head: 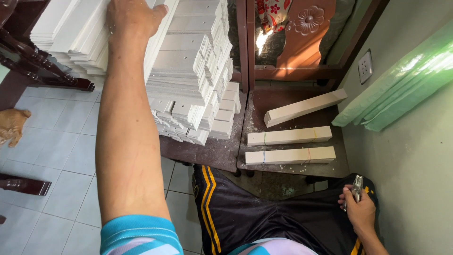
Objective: Using a hand-held hole puncher to create holes in stacks of white cards.
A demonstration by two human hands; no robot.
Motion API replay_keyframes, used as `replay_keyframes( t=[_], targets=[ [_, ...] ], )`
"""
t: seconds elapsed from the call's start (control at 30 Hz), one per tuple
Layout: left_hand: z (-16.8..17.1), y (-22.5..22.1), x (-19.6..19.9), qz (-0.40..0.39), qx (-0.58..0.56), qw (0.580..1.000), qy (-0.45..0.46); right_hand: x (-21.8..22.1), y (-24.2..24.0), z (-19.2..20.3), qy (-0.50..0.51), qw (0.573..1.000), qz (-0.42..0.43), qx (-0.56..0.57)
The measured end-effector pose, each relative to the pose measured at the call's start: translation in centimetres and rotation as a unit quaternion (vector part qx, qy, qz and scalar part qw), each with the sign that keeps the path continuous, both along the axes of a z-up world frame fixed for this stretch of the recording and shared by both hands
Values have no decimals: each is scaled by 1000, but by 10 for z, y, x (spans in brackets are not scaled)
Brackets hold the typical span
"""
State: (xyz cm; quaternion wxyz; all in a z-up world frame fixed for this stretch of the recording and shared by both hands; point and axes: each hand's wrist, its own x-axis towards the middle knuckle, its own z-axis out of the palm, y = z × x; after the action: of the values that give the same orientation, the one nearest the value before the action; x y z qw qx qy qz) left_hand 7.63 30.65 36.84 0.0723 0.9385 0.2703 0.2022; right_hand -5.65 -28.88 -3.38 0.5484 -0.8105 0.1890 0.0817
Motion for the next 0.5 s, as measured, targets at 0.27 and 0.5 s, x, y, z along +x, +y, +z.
replay_keyframes(
  t=[0.27, 0.5],
  targets=[
    [-6, 1, 14, 42, -11, 996, 73, 1, -1, -2, 16, 1000, 2, -21],
    [-28, 19, 21, 15, 45, 998, 45, 3, -7, -13, 2, 1000, 18, -18]
  ],
)
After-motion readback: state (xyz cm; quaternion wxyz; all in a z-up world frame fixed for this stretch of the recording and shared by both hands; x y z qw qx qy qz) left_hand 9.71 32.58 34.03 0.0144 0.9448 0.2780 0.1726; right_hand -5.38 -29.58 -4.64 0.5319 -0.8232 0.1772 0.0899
